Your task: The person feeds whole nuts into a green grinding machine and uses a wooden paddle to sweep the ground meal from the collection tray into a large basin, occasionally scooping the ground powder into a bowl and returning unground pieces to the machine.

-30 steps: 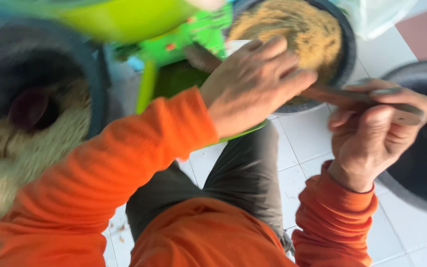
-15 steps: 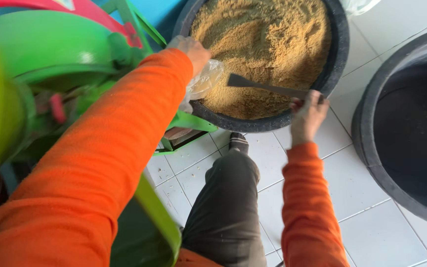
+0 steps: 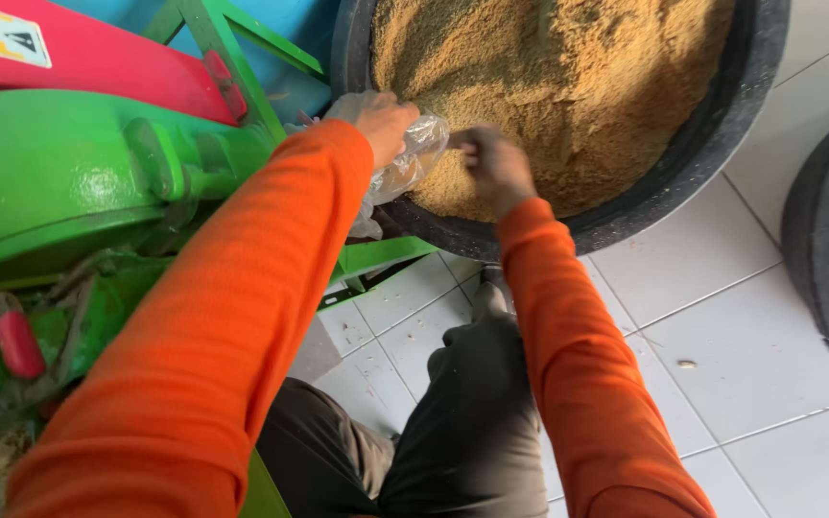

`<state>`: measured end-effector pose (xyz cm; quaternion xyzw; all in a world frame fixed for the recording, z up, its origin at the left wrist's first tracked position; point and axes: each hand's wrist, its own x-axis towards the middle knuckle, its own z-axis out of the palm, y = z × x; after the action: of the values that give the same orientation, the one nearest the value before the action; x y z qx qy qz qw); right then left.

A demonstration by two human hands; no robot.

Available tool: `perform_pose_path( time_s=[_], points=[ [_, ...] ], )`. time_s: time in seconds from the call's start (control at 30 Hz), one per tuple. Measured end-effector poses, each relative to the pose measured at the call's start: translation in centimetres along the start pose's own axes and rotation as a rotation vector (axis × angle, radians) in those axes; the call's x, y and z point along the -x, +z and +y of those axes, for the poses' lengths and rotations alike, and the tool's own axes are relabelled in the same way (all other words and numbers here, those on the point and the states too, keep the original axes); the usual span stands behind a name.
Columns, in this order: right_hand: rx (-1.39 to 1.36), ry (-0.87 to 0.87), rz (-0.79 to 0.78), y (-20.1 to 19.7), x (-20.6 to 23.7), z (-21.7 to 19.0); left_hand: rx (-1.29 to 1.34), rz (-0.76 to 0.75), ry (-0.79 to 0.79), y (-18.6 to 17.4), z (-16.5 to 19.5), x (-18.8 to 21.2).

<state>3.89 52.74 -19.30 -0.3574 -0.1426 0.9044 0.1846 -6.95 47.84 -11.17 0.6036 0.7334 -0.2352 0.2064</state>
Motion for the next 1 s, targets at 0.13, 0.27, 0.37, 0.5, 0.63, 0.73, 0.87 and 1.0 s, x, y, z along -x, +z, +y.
perform_pose_path(
  time_s=[0.13,0.27,0.37,0.5,0.63,0.73,0.87,1.0],
  points=[
    [-0.066,0.22,-0.316,4.2,-1.3,2.4,0.049,0.052,0.003,0.7,-0.2,-0.2],
    [0.027,0.119,-0.419,5.6,-1.1,3.2,-0.002,0.043,-0.008,0.7,-0.3,-0.6],
    [0.252,0.047,-0.255,4.5,-0.6,2.3,0.09,0.296,0.079,0.9,-0.2,-0.9],
    [0.574,-0.143,-0.08,1.9,0.8,0.2,0.102,0.065,0.011,1.4,-0.2,-0.8],
    [0.467,-0.318,-0.007,-1.1,1.5,-2.3,0.026,0.268,0.063,2.3,-0.1,-1.0],
    [0.298,-0.353,0.008,-2.9,1.3,-3.7,-0.002,0.327,0.088,2.8,0.0,-1.6],
    [0.196,-0.24,0.091,-3.5,0.4,-3.1,0.045,0.355,0.082,3.4,0.0,-2.1],
    [0.232,-0.11,0.035,-2.0,-1.0,0.1,0.111,0.453,0.095,4.4,0.2,-2.9]
  ],
)
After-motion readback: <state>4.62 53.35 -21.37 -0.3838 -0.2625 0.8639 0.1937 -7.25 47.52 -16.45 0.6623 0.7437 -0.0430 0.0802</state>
